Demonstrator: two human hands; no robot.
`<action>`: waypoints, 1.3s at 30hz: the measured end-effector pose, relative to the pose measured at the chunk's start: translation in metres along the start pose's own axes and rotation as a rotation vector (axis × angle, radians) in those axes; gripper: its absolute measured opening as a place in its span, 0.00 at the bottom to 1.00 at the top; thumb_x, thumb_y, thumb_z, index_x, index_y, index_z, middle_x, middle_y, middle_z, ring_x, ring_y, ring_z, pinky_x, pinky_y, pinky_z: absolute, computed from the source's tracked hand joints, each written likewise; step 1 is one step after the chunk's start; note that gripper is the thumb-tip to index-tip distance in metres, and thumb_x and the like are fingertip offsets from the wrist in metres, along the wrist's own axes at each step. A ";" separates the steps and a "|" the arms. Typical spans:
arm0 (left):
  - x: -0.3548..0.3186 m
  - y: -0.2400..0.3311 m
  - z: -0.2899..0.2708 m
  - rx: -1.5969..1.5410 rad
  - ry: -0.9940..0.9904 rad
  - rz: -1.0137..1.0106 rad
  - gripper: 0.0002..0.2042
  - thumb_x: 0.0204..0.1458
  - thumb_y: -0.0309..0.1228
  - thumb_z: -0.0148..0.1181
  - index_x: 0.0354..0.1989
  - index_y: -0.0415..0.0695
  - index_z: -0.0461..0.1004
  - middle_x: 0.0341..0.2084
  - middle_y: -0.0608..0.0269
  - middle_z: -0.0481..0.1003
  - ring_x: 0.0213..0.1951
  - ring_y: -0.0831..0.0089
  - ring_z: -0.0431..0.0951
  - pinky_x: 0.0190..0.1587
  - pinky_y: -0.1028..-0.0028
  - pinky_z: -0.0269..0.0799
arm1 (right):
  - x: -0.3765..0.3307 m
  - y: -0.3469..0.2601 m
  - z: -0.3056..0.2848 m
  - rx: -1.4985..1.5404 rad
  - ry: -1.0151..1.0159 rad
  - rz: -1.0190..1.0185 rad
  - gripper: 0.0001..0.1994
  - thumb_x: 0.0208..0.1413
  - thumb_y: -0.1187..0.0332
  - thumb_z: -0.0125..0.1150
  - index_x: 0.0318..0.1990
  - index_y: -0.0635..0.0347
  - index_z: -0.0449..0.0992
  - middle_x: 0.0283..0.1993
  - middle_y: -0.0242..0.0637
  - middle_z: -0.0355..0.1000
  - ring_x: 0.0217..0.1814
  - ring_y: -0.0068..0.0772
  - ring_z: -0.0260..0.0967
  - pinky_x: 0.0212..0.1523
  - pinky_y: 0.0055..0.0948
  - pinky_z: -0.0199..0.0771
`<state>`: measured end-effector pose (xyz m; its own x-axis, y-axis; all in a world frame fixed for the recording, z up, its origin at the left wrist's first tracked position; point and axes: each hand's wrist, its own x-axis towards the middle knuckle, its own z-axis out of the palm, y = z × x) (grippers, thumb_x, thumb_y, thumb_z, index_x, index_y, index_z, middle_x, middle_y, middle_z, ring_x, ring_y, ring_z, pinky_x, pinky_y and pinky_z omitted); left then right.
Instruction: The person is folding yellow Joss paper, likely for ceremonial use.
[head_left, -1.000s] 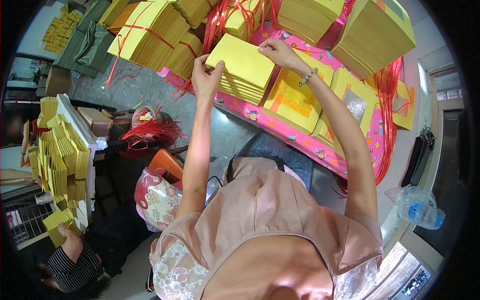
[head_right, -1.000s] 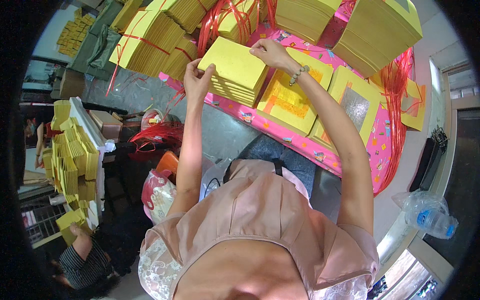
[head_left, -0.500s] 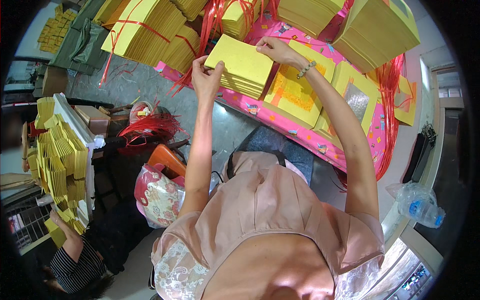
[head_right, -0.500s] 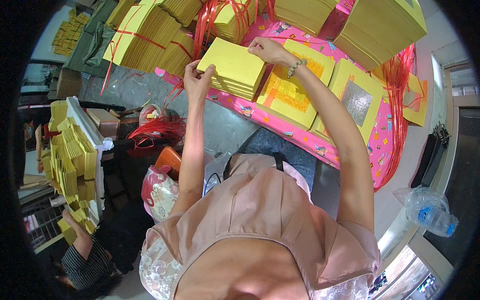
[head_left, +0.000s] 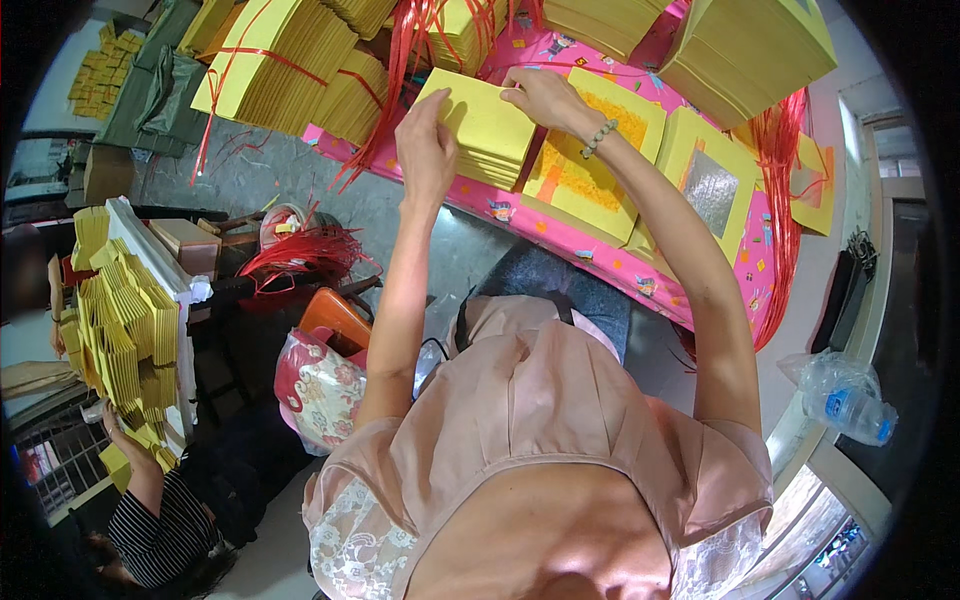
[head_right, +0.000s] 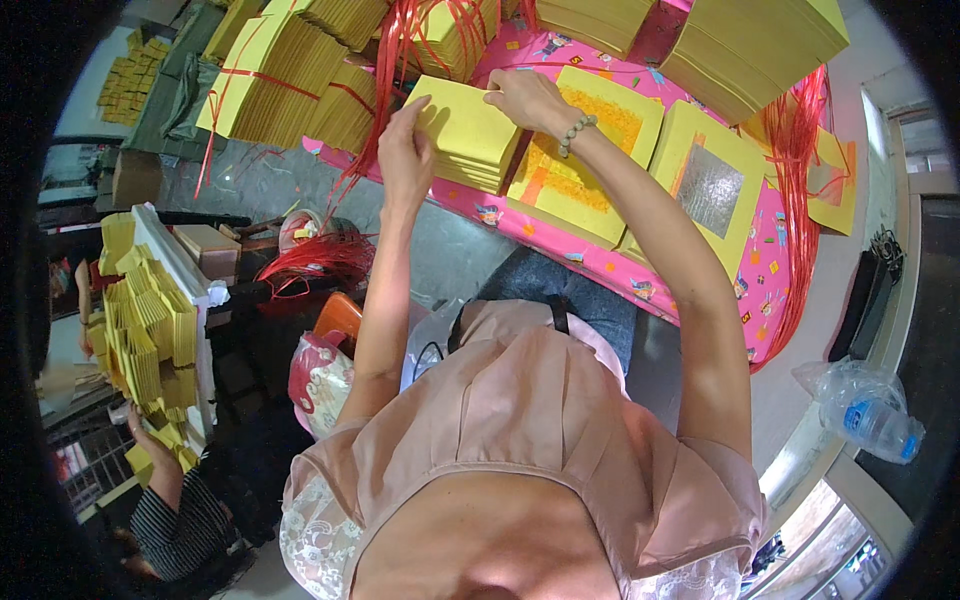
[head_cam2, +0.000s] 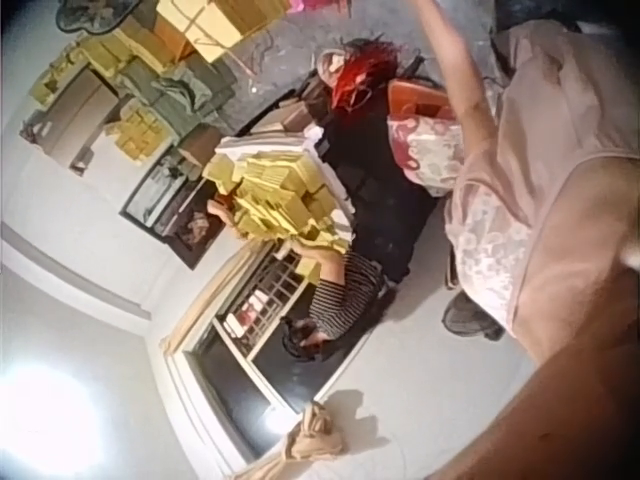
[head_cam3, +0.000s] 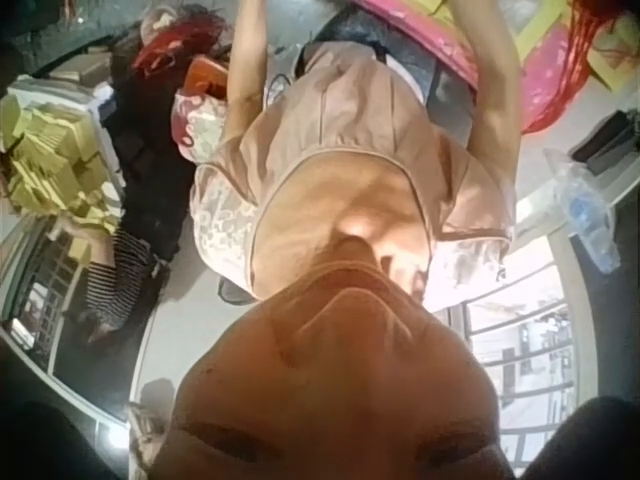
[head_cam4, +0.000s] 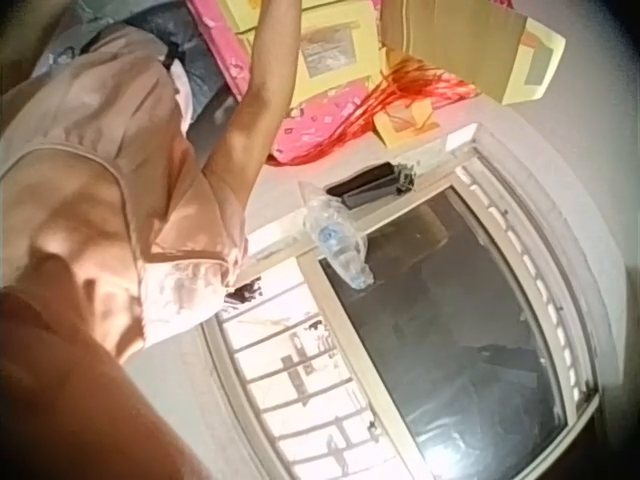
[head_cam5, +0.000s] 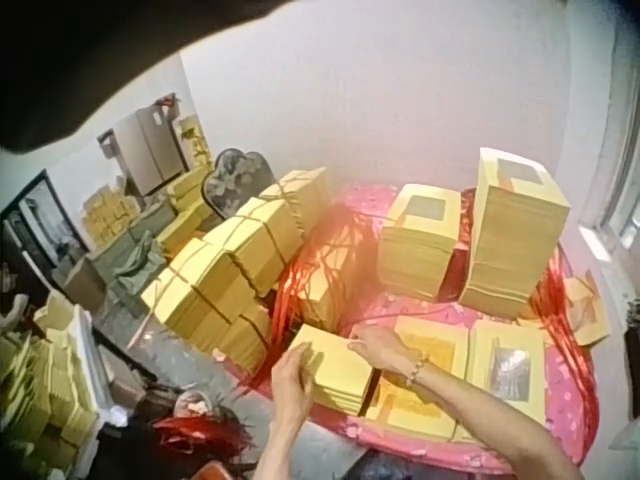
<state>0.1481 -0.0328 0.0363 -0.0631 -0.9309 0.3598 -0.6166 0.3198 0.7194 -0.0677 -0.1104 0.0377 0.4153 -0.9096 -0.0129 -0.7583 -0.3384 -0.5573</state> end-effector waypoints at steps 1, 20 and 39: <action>-0.002 0.001 0.003 0.001 -0.002 -0.001 0.21 0.52 0.24 0.54 0.57 0.42 0.71 0.58 0.48 0.71 0.60 0.52 0.67 0.62 0.56 0.57 | -0.002 -0.004 -0.001 0.002 -0.001 0.001 0.16 0.62 0.56 0.56 0.46 0.58 0.76 0.44 0.49 0.77 0.49 0.52 0.74 0.50 0.47 0.72; -0.006 -0.003 0.012 0.581 -0.207 0.117 0.28 0.61 0.56 0.47 0.68 0.59 0.65 0.69 0.48 0.59 0.69 0.48 0.56 0.67 0.49 0.46 | -0.094 0.024 -0.046 0.049 0.333 -0.100 0.13 0.63 0.61 0.57 0.47 0.60 0.76 0.45 0.42 0.75 0.47 0.42 0.74 0.49 0.37 0.73; 0.016 0.053 0.009 0.424 -0.009 0.447 0.20 0.66 0.43 0.46 0.57 0.45 0.75 0.57 0.48 0.72 0.62 0.51 0.66 0.66 0.54 0.54 | -0.336 0.042 -0.075 0.020 0.468 0.168 0.10 0.59 0.66 0.62 0.44 0.62 0.77 0.40 0.42 0.73 0.46 0.45 0.72 0.47 0.38 0.72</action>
<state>0.1076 -0.0321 0.0748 -0.3930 -0.7248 0.5659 -0.7874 0.5831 0.2000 -0.2767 0.1634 0.0809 0.0142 -0.9634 0.2678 -0.7834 -0.1772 -0.5957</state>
